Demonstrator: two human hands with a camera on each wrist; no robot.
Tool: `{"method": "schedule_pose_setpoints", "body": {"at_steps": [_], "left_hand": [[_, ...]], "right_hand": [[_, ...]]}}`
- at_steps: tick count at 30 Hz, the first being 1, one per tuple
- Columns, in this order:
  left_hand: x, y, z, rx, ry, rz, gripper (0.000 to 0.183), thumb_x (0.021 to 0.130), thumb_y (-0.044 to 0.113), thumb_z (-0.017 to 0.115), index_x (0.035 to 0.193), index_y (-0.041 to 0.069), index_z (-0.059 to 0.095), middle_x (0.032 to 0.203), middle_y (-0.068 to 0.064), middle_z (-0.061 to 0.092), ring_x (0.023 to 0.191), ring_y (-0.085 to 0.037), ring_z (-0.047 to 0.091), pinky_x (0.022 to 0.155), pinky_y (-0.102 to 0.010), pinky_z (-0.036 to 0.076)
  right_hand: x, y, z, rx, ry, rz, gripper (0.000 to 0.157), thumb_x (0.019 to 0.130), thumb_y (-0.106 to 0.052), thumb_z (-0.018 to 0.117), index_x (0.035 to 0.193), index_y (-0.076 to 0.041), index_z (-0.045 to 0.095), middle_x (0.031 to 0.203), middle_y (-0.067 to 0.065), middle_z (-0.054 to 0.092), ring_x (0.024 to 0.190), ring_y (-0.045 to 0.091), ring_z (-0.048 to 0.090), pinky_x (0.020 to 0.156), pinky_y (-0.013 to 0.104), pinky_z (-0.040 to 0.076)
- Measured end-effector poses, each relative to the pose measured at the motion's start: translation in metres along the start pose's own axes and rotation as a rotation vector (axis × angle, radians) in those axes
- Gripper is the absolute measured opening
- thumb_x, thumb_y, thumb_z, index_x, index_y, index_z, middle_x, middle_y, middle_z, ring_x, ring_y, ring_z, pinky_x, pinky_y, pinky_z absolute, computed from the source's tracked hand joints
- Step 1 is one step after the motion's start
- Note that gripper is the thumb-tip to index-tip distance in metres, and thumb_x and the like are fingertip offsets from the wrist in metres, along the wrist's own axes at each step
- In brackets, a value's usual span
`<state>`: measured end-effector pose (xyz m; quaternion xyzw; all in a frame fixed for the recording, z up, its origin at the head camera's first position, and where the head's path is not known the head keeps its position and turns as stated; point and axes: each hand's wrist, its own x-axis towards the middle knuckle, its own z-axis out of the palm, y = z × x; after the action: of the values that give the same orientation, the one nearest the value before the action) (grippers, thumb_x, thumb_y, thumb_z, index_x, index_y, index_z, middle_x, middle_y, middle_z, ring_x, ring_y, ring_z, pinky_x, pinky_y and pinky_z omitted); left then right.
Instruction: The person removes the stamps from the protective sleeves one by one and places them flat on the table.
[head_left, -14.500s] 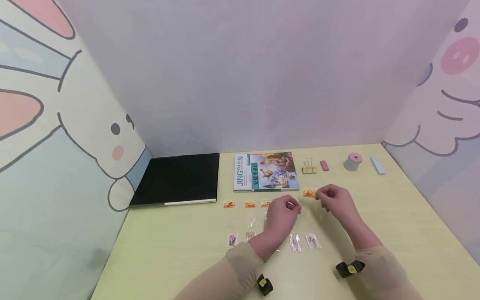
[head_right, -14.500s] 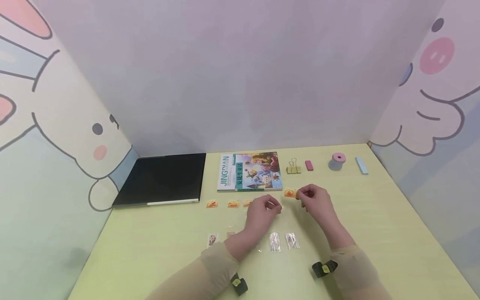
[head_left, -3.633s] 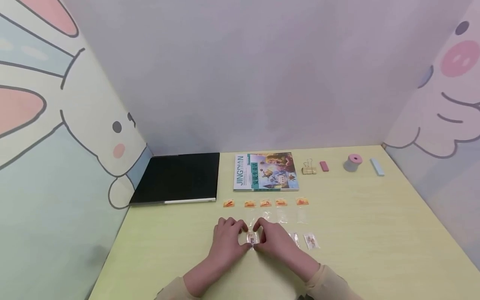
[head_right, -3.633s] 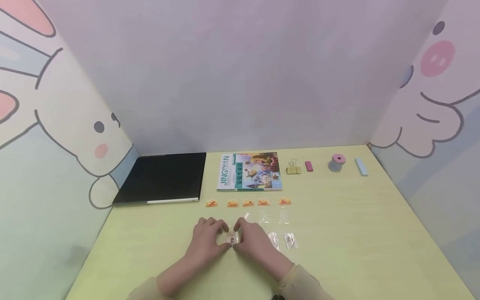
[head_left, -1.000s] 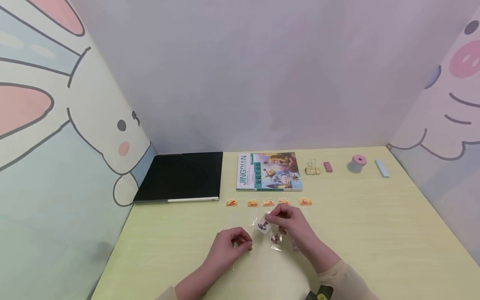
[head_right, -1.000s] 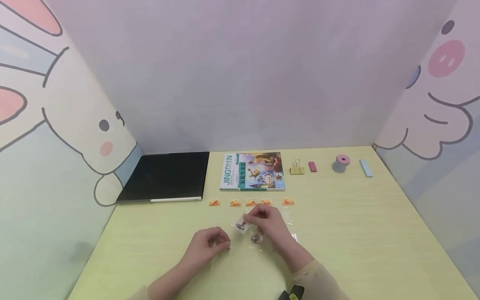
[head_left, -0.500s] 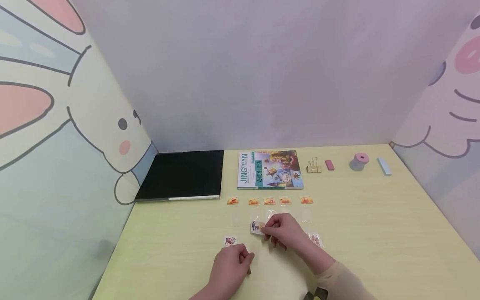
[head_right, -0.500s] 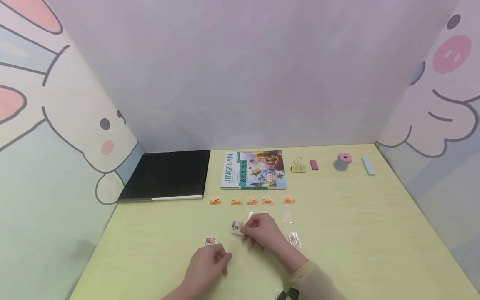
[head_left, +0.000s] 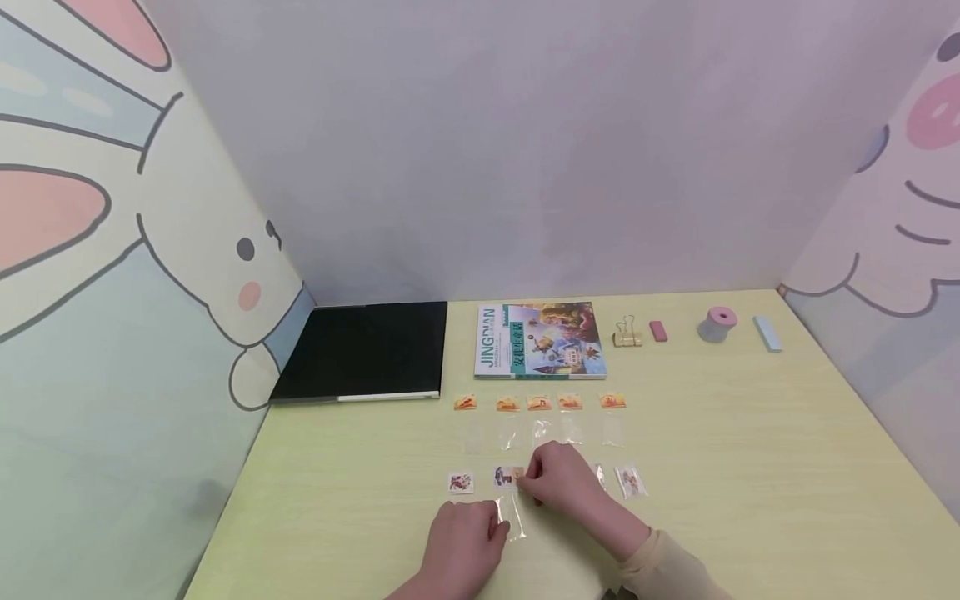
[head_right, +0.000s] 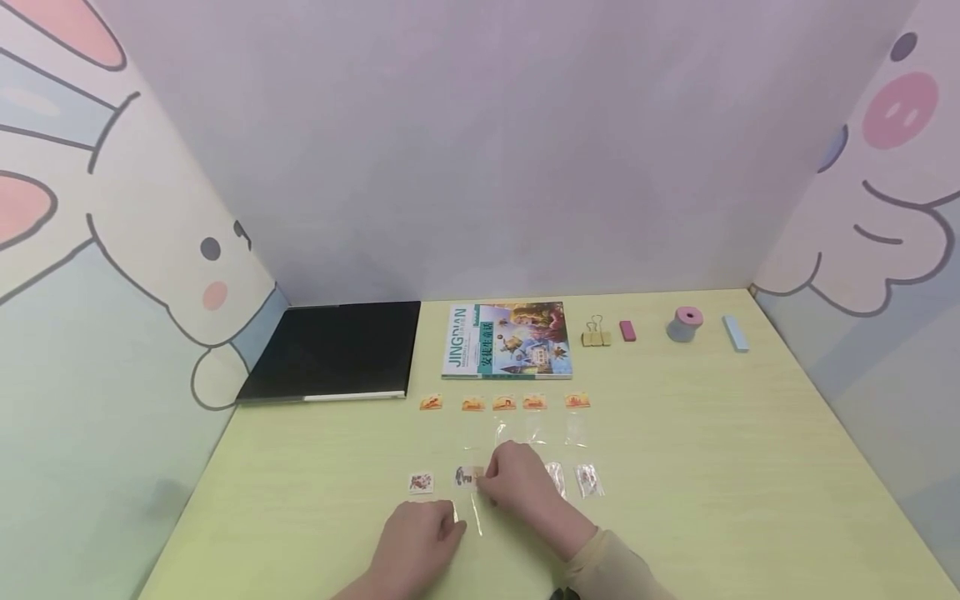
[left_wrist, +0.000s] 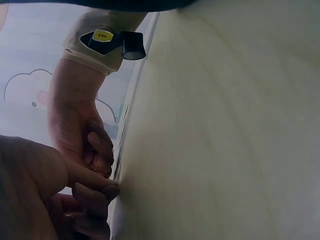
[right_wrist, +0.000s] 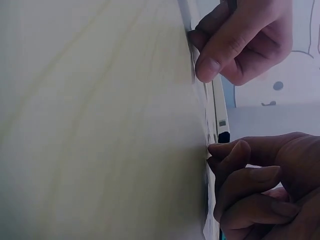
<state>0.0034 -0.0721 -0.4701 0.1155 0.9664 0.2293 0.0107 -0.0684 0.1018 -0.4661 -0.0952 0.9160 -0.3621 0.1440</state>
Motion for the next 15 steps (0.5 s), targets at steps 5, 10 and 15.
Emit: {"method": "schedule_pose_setpoints", "body": {"at_steps": [5,10,15], "left_hand": [[0.001,-0.001,-0.005,-0.001,-0.011,0.01,0.035,0.078,0.029,0.071,0.055,0.025,0.045,0.046,0.019,0.036,0.047,-0.005,0.032,0.054,-0.023,0.024],[0.006,-0.002,-0.009,0.001,0.027,0.034,0.036,0.077,0.03,0.073,0.054,0.025,0.045,0.047,0.019,0.035,0.048,-0.004,0.033,0.054,-0.022,0.026],[0.019,0.001,-0.011,0.002,0.058,0.034,0.029,0.078,0.035,0.072,0.059,0.028,0.051,0.047,0.02,0.035,0.05,-0.002,0.033,0.059,-0.024,0.027]], "right_hand": [[0.0,0.001,0.002,-0.047,0.03,-0.015,0.018,0.072,-0.018,0.069,0.058,-0.016,0.057,0.046,-0.009,0.05,0.043,0.009,0.046,0.044,0.025,0.037],[0.0,0.002,-0.002,-0.037,0.035,-0.008,0.02,0.074,-0.023,0.071,0.061,-0.017,0.057,0.051,-0.009,0.052,0.046,0.009,0.047,0.045,0.025,0.038],[0.001,0.004,-0.015,-0.009,0.065,0.027,0.018,0.077,-0.025,0.072,0.069,-0.017,0.058,0.054,-0.008,0.054,0.047,0.01,0.049,0.046,0.026,0.039]]}}
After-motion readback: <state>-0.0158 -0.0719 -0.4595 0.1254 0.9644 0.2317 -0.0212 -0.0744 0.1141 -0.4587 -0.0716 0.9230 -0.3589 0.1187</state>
